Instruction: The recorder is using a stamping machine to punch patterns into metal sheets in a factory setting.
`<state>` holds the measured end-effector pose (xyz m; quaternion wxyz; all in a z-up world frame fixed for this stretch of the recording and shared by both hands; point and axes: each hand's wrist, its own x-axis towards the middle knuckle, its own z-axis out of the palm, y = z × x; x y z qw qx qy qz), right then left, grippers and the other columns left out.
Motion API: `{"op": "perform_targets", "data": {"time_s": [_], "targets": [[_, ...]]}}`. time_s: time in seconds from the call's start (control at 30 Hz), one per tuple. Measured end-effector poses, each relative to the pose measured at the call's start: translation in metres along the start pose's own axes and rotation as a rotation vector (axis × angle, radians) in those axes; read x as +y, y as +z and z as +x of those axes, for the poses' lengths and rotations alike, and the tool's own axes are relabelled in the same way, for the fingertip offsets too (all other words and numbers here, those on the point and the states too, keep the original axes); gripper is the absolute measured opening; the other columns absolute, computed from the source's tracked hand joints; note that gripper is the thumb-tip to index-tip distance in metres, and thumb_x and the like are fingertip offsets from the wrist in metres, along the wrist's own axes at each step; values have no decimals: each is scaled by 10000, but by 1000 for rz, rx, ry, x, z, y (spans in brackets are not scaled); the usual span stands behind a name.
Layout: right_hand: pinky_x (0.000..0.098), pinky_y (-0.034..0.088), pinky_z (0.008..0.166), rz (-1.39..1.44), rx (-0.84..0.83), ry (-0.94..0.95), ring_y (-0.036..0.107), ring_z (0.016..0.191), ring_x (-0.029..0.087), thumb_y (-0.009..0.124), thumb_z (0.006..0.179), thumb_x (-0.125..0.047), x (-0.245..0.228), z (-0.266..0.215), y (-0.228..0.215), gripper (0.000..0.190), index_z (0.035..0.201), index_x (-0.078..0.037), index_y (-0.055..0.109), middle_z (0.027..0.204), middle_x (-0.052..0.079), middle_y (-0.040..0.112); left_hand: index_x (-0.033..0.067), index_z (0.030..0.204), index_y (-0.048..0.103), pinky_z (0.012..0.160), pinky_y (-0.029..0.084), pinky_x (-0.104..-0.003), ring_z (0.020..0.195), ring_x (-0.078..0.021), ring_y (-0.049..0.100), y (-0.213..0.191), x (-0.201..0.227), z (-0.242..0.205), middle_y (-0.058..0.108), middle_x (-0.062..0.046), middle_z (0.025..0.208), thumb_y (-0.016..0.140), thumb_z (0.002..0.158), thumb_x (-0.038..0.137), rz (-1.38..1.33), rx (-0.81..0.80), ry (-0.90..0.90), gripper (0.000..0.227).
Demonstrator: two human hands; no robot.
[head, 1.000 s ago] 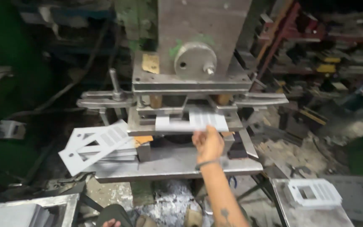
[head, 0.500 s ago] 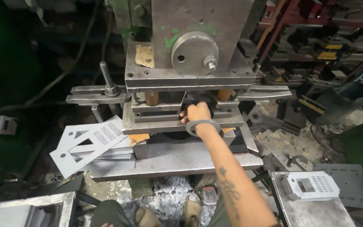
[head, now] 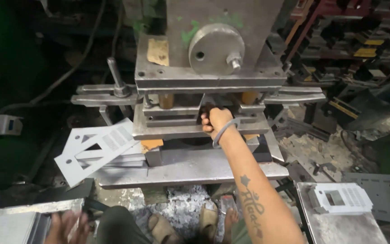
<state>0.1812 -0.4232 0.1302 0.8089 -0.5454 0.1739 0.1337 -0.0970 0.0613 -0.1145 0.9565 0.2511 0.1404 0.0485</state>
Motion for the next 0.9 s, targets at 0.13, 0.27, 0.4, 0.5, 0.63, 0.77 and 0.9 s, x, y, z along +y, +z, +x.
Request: {"op": "perform_targets", "data": {"time_s": [0.13, 0.27, 0.4, 0.5, 0.63, 0.77, 0.9], "targets": [[275, 300, 377, -19, -30, -9, 478, 512, 136, 491, 929, -44, -2, -4, -1, 66, 917, -23, 552, 732, 107, 583, 11, 1452, 392, 983, 517, -437, 1204, -299, 634, 209, -42, -73, 593, -168, 1374, 541, 1053, 513, 527, 623, 300, 659], [258, 292, 378, -20, -47, -4, 467, 511, 116, 494, 940, -66, -1, -2, -3, 79, 916, -34, 562, 732, 92, 586, -51, 1368, 500, 908, 532, -368, 1124, -259, 682, 221, -36, -59, 643, -176, 1271, 626, 1057, 315, 608, 582, 422, 496], [277, 315, 375, -24, -35, -11, 487, 511, 133, 419, 902, 11, 2, -1, -5, 135, 908, 3, 554, 741, 115, 593, -105, 1289, 538, 902, 596, -306, 1022, -220, 705, 202, -27, -52, 668, -153, 1166, 612, 1052, 169, 572, 582, 376, 369], [274, 320, 379, -28, -28, -5, 492, 516, 133, 380, 885, 37, 1, 2, -5, 193, 923, 22, 568, 754, 119, 609, -145, 1295, 527, 902, 586, -311, 1018, -227, 699, 192, -23, -48, 662, -157, 1151, 596, 1078, 176, 576, 552, 361, 394], [274, 310, 388, -19, -2, -2, 509, 534, 144, 373, 908, 18, 0, -5, -1, 177, 948, 23, 546, 774, 129, 617, -208, 1315, 463, 930, 592, -360, 1056, -287, 700, 214, -14, -59, 629, -203, 1162, 543, 1116, 256, 702, 621, 318, 511], [271, 318, 404, 92, 34, 75, 568, 538, 162, 384, 915, -1, -15, -12, 8, 202, 944, -15, 584, 784, 127, 627, -180, 1350, 476, 927, 576, -374, 1084, -306, 689, 230, -4, -72, 662, -234, 1200, 507, 1097, 256, 801, 543, 245, 505], [259, 344, 451, 268, -37, 135, 614, 606, 161, 476, 992, -120, 0, 10, -11, 136, 947, -72, 596, 811, 78, 654, -138, 1383, 479, 972, 565, -399, 1127, -311, 690, 244, 6, -86, 669, -257, 1238, 461, 1102, 255, 923, 624, 145, 483]]}}
